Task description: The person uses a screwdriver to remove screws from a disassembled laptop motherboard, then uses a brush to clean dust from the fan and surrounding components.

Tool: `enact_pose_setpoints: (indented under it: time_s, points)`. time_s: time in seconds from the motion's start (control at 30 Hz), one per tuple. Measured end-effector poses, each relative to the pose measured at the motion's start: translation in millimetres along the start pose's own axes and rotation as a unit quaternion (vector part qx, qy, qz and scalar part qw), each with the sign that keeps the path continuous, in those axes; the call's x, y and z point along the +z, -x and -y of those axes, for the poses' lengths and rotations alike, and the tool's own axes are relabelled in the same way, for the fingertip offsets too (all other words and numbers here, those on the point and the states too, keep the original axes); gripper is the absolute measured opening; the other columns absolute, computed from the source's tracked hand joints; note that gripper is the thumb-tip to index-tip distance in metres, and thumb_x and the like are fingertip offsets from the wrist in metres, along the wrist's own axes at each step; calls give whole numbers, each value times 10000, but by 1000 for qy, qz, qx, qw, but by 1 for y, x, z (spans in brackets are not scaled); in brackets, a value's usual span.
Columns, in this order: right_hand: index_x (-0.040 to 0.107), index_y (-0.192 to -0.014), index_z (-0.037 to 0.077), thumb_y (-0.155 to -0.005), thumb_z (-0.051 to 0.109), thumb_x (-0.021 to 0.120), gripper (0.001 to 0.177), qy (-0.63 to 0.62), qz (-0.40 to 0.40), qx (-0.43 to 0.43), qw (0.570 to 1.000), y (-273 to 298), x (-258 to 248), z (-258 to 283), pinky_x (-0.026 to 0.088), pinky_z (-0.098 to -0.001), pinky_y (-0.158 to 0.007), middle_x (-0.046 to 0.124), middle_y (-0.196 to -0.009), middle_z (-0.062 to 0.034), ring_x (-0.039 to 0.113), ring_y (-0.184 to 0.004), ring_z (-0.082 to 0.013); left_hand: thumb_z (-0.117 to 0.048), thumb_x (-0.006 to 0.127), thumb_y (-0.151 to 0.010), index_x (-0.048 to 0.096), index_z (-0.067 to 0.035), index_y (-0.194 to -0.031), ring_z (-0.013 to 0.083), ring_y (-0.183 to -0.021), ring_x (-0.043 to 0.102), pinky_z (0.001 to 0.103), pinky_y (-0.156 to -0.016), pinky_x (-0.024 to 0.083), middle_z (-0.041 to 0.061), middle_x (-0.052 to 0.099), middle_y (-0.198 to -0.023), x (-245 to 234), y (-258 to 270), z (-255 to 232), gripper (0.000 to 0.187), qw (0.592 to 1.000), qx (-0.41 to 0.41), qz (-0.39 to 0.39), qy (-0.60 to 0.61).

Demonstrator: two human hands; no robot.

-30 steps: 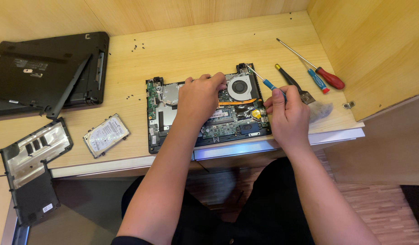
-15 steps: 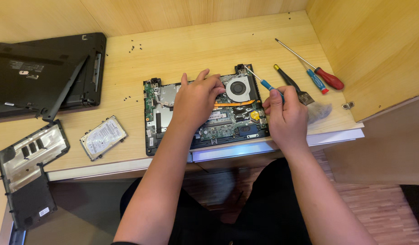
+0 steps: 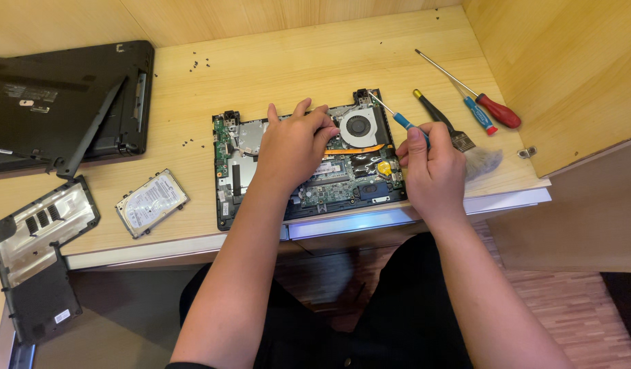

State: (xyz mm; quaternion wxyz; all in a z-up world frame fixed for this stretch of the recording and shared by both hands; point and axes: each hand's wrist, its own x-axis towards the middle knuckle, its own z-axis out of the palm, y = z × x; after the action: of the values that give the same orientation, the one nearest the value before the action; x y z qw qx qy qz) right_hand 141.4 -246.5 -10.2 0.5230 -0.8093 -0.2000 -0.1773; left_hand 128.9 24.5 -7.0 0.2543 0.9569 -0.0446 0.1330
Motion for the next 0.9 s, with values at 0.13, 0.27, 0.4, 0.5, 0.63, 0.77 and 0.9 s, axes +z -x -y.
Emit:
enact_pose_setpoints:
  time_s: [0.13,0.27,0.4,0.5,0.63,0.77,0.9]
  points:
    - [664,-1065,65,-1335,251,557,345,4,-2,-5,1000,1,0,0,651,-436,-846,808,-840,-88,817,-791,-287,-321,730,-1169,790,-204,-1116,418,-1601,588,894,-1304,149,135,797,-1514,4,0,4,141,1000,6,-6,3]
    - [660,-1080,58,-1339,251,550,342,-1,-2,-3,1000,1,1,-2,651,-439,-840,808,-851,-96,814,-790,-281,-316,733,-1169,799,-211,-1105,421,-1609,577,891,-1310,134,135,790,-1525,3,0,5,139,1000,5,1,4]
    - [661,-1086,58,-1339,252,551,337,0,-2,-4,1000,1,1,-4,651,-429,-820,804,-847,-91,811,-778,-274,-322,730,-1169,794,-215,-1096,412,-1616,570,892,-1313,122,129,787,-1531,-1,1,0,144,1000,4,4,1]
    - [658,-1083,51,-1336,241,560,331,-4,-6,-6,1000,1,1,-3,654,-426,-814,804,-846,-96,811,-775,-275,-318,734,-1167,797,-213,-1096,413,-1617,570,889,-1312,124,132,785,-1535,-3,2,-1,142,1000,4,8,-1]
    - [664,-1116,44,-1329,227,587,291,-19,-22,-9,1000,3,0,-1,654,-431,-815,802,-871,-117,805,-786,-273,-320,729,-1167,797,-205,-1102,410,-1625,562,891,-1314,111,137,780,-1545,-2,1,0,148,1000,3,8,8]
    - [764,-1244,-18,-1238,56,749,75,-88,-64,-17,994,7,0,-6,618,-312,-776,802,-923,-141,784,-816,-208,-314,718,-1168,793,-206,-1106,397,-1635,555,880,-1322,112,134,766,-1569,-5,2,-1,146,1000,1,17,20]
    - [788,-1288,-55,-1157,-7,852,153,-113,-84,5,990,7,-3,-8,597,-279,-807,818,-1007,-183,773,-888,-173,-336,719,-1166,792,-228,-1104,369,-1629,571,881,-1321,121,108,767,-1572,0,2,4,144,1000,8,12,12]
